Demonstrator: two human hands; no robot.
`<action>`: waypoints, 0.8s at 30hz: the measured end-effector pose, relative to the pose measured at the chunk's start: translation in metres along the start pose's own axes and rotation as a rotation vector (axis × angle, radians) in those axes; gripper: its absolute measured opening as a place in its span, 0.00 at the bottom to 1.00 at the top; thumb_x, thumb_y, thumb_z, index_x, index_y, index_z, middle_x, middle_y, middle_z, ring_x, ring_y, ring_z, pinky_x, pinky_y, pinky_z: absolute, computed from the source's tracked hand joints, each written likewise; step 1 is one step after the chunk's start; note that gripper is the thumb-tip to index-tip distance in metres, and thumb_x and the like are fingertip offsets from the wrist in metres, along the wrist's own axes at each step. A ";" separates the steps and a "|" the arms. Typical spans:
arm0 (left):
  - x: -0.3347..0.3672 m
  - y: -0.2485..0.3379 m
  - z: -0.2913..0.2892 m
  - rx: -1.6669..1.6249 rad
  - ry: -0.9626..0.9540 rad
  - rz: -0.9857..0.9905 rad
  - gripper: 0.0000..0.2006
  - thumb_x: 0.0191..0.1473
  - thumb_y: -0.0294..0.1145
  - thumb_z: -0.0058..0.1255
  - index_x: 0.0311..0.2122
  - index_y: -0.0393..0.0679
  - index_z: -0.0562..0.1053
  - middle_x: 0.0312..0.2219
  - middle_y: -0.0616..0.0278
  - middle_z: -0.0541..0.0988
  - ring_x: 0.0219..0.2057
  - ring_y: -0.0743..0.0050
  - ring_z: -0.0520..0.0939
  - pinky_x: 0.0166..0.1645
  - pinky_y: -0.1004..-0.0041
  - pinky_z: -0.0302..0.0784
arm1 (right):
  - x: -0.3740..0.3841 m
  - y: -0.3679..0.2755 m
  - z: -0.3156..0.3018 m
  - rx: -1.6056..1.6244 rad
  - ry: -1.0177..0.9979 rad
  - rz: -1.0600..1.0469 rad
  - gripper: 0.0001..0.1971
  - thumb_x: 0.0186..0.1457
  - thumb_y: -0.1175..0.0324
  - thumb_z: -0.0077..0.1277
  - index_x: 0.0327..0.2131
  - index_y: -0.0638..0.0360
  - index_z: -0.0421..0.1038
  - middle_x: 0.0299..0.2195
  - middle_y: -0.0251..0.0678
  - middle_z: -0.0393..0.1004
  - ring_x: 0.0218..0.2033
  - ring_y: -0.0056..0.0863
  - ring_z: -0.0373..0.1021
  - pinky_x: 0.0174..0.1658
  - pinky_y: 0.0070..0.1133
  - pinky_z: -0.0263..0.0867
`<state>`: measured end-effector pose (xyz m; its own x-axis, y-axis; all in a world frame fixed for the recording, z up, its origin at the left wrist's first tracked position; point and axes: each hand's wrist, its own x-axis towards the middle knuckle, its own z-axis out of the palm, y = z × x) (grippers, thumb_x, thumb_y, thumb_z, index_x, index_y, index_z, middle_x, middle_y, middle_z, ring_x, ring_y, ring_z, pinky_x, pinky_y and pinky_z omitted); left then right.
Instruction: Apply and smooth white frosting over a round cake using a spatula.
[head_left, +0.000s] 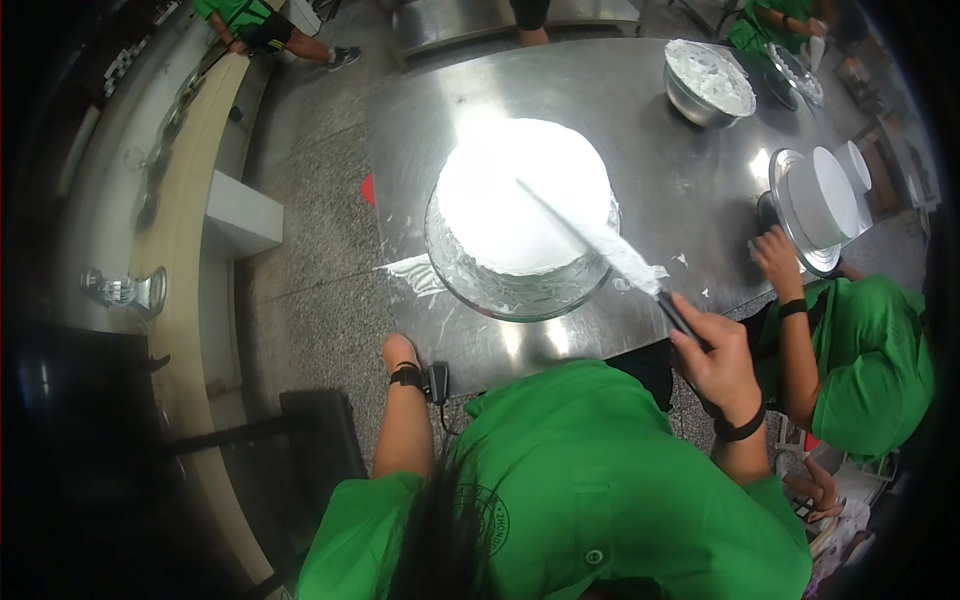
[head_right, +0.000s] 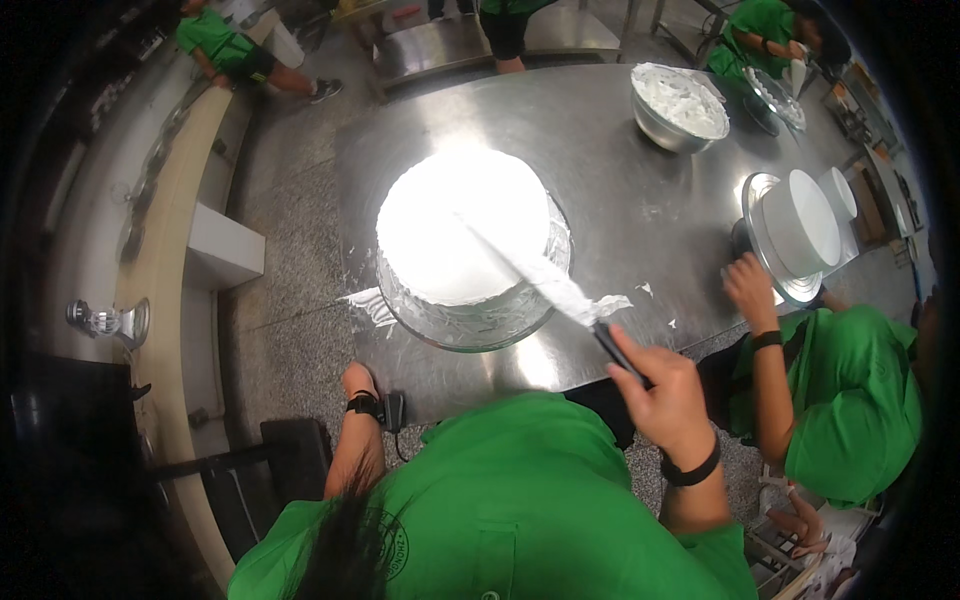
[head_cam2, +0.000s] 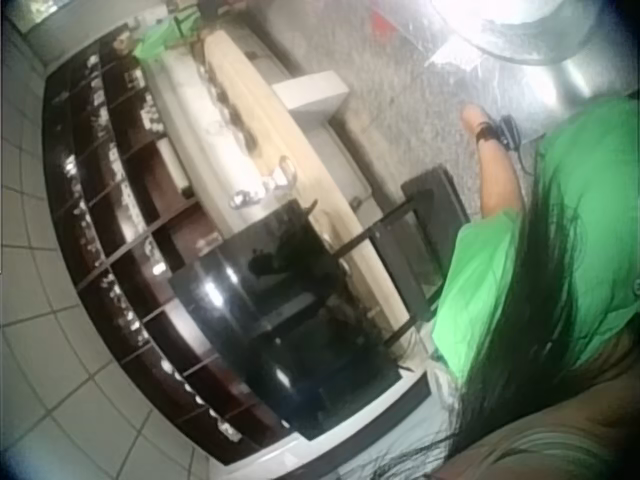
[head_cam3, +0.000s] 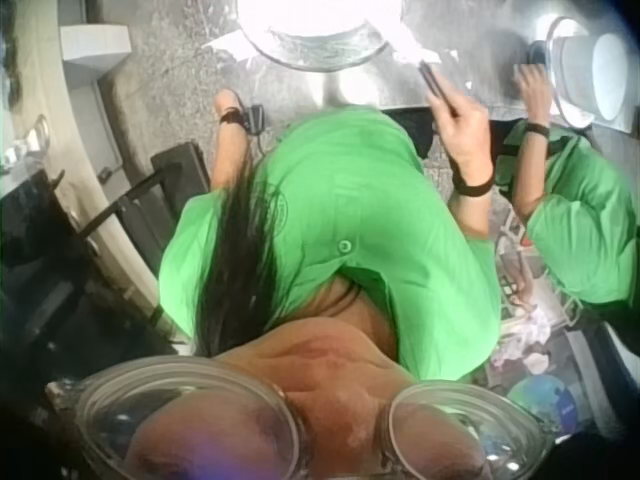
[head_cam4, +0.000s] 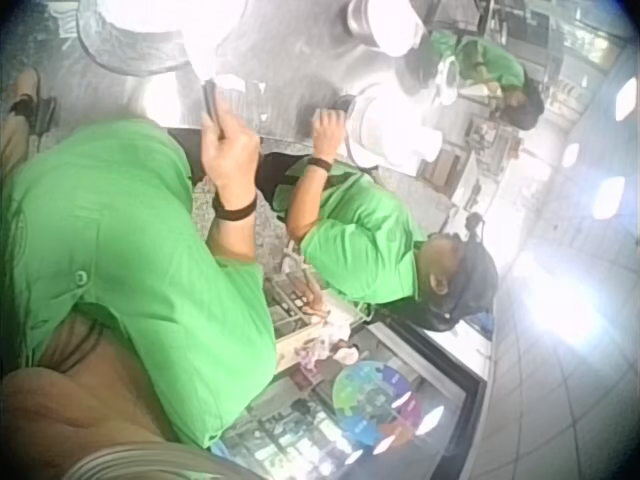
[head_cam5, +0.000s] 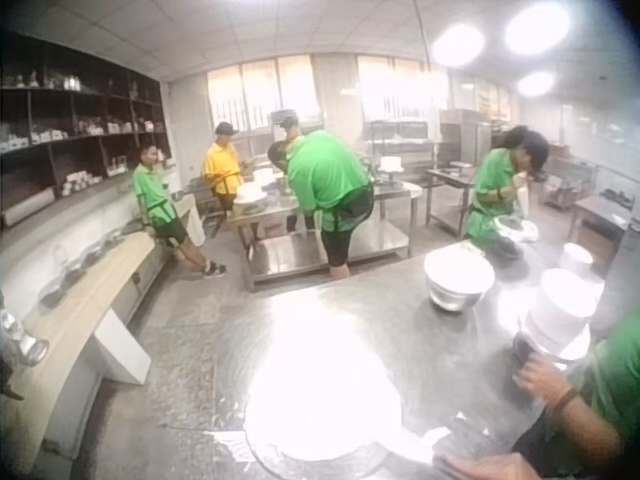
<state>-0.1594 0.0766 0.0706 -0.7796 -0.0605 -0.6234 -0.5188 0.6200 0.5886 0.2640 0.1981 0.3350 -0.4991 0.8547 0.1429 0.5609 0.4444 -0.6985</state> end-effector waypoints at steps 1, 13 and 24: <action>-0.004 0.002 -0.003 0.022 0.017 0.011 0.24 0.57 0.39 0.33 0.50 0.27 0.68 0.50 0.41 0.71 0.50 0.44 0.73 0.54 0.60 0.65 | -0.002 0.006 -0.004 -0.022 0.025 0.019 0.21 0.46 0.74 0.57 0.48 0.60 0.72 0.20 0.45 0.70 0.18 0.35 0.65 0.25 0.25 0.61; 0.046 -0.024 0.003 -0.001 -0.014 0.042 0.25 0.58 0.39 0.31 0.49 0.26 0.69 0.49 0.39 0.71 0.50 0.42 0.73 0.54 0.60 0.65 | -0.025 0.008 -0.031 0.058 -0.098 0.036 0.23 0.43 0.75 0.58 0.47 0.63 0.72 0.18 0.41 0.66 0.17 0.29 0.62 0.24 0.23 0.58; 0.048 -0.026 0.003 0.006 -0.019 0.030 0.25 0.57 0.39 0.31 0.48 0.26 0.69 0.49 0.39 0.72 0.50 0.43 0.73 0.54 0.60 0.65 | -0.026 0.008 -0.034 -0.035 -0.129 0.036 0.22 0.43 0.75 0.58 0.47 0.62 0.72 0.17 0.41 0.66 0.18 0.32 0.62 0.24 0.23 0.58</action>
<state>-0.1829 0.0602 0.0238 -0.7882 -0.0268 -0.6149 -0.4928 0.6259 0.6045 0.3042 0.1886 0.3495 -0.5577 0.8296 0.0255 0.6016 0.4252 -0.6762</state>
